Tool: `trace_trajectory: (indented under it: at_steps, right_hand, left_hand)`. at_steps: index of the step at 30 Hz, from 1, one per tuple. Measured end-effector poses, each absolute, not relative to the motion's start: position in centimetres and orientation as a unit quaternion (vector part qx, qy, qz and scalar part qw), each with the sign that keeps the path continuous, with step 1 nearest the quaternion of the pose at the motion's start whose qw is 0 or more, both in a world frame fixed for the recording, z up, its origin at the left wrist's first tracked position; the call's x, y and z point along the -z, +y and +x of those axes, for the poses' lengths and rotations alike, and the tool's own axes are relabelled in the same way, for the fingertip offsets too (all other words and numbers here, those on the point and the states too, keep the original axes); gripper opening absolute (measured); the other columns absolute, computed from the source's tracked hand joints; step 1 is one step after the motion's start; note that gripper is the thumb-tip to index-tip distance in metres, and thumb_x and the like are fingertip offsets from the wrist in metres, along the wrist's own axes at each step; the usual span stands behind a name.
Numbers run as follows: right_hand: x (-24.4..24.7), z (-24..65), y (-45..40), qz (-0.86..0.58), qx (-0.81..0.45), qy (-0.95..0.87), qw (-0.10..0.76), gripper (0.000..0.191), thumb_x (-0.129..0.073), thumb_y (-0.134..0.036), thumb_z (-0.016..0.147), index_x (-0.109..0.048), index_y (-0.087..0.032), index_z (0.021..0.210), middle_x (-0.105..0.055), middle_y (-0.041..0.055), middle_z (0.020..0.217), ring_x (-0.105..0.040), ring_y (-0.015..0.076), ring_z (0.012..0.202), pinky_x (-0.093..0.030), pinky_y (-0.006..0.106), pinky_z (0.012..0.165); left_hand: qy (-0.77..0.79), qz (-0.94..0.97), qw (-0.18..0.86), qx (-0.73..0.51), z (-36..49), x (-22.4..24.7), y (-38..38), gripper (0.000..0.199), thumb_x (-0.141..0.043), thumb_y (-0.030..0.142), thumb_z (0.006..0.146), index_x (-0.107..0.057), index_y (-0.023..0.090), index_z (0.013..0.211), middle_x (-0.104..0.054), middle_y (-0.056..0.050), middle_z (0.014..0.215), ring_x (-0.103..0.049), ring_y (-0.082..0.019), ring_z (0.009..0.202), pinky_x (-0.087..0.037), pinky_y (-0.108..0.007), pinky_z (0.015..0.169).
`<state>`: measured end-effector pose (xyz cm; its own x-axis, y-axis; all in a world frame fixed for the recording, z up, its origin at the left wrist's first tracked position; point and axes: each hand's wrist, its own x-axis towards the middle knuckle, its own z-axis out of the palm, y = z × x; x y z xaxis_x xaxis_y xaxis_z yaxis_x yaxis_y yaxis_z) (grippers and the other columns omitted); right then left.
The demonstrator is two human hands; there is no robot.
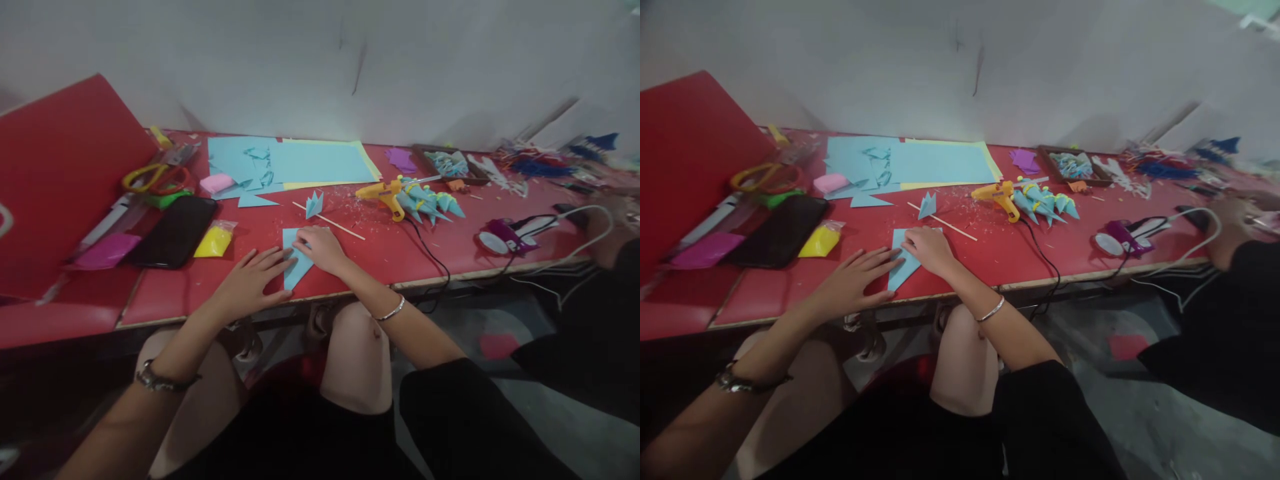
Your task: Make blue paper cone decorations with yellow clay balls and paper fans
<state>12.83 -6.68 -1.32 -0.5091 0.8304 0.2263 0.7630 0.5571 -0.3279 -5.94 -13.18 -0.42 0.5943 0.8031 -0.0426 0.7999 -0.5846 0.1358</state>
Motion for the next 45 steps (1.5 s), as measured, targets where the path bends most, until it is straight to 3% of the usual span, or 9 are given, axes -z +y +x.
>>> trace_trajectory:
  at_steps: [9,16,21,27,37,45]
  right_hand:
    - [1.3,12.9,-6.5,-0.459,-0.108,-0.861,0.192,0.018,-0.047,-0.029,0.087,-0.057,-0.017,0.079,-0.059,0.0021,0.076,-0.051,0.0157,0.075,-0.031,0.026,0.068]
    - [0.8,13.7,-8.9,-0.380,0.006,-0.898,0.224,0.024,-0.040,-0.025,0.089,-0.062,-0.018,0.097,-0.054,0.0090,0.098,-0.044,0.0210,0.093,-0.035,0.033,0.082]
    - [0.5,15.3,-12.1,-0.308,-0.021,-0.922,0.232,0.024,-0.045,-0.020,0.085,-0.068,-0.022,0.094,-0.050,0.0080,0.109,-0.041,0.0208,0.102,-0.035,0.035,0.090]
    - [0.2,16.3,-14.2,-0.254,-0.057,-0.948,0.182,0.030,-0.048,-0.020,0.083,-0.065,-0.026,0.106,-0.050,0.0083,0.119,-0.035,0.0226,0.105,-0.036,0.039,0.092]
    - [0.3,16.2,-13.7,-0.240,-0.052,-0.953,0.178,0.028,-0.042,-0.022,0.086,-0.062,-0.019,0.106,-0.060,0.0059,0.107,-0.045,0.0190,0.099,-0.032,0.037,0.097]
    - [0.4,17.0,-12.6,-0.280,-0.069,-0.937,0.197,0.026,-0.044,-0.023,0.084,-0.066,-0.020,0.099,-0.061,0.0067,0.103,-0.048,0.0194,0.094,-0.038,0.035,0.088]
  left_hand:
    - [0.430,0.901,0.052,-0.004,-6.2,0.5,-13.2,0.060,-0.027,0.058,0.086,-0.028,0.029,0.139,-0.027,-0.004,0.148,-0.023,-0.021,0.136,-0.016,-0.044,0.110]
    - [0.433,0.898,0.075,0.005,-6.3,0.5,-12.8,0.063,-0.033,0.059,0.083,-0.030,0.028,0.138,-0.029,-0.005,0.147,-0.026,-0.024,0.134,-0.016,-0.046,0.109]
    - [0.439,0.894,0.093,0.006,-6.4,0.8,-12.5,0.064,-0.036,0.060,0.081,-0.029,0.031,0.138,-0.025,-0.002,0.149,-0.024,-0.024,0.135,-0.015,-0.045,0.109]
    - [0.454,0.882,0.120,0.038,-6.2,0.4,-12.5,0.069,-0.039,0.061,0.079,-0.025,0.032,0.139,-0.021,0.000,0.149,-0.021,-0.023,0.136,-0.014,-0.045,0.110]
    - [0.458,0.875,0.146,0.058,-6.0,-0.4,-12.6,0.068,-0.040,0.057,0.080,-0.024,0.031,0.140,-0.016,0.001,0.151,-0.017,-0.023,0.137,-0.011,-0.046,0.110]
    - [0.443,0.883,0.142,0.056,-6.3,-0.1,-12.4,0.068,-0.042,0.053,0.080,-0.021,0.032,0.140,-0.015,0.000,0.151,-0.016,-0.024,0.137,-0.011,-0.047,0.110]
